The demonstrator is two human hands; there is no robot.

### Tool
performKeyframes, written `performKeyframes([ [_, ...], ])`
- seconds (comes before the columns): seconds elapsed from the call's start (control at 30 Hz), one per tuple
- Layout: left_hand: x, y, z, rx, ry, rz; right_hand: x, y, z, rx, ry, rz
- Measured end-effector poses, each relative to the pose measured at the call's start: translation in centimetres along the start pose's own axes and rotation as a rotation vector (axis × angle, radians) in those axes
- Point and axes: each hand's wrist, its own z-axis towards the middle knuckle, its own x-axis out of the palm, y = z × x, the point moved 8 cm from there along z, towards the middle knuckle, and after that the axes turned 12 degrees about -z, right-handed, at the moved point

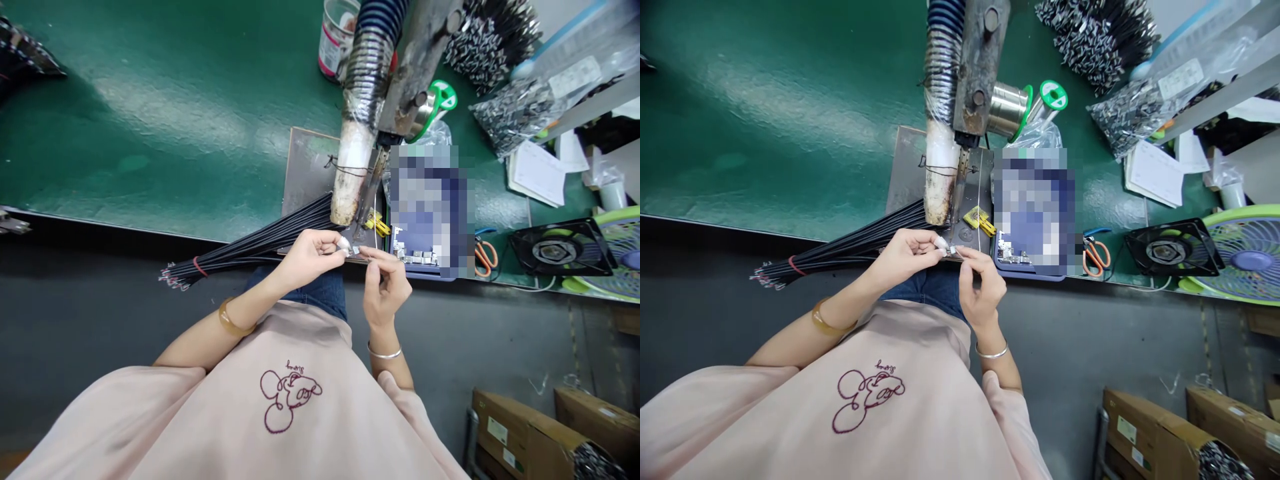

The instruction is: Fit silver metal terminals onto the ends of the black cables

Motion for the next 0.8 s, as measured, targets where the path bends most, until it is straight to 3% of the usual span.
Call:
performKeyframes([
  [0.1, -0.2, -0.1, 0.1, 0.007, -0.02, 0.019, 0.2, -0.8, 0.1, 0.065, 0.005, 0.019],
  [0.57, -0.4, -0.4, 0.5, -0.017, -0.072, -0.046, 0.0, 1.2, 0.2, -0.194, -0.019, -0.13],
  [0.8, -0.5, 0.1, 0.7, -0.018, -0.078, -0.059, 0.4, 0.9, 0.4, -0.155, -0.008, -0.122],
])
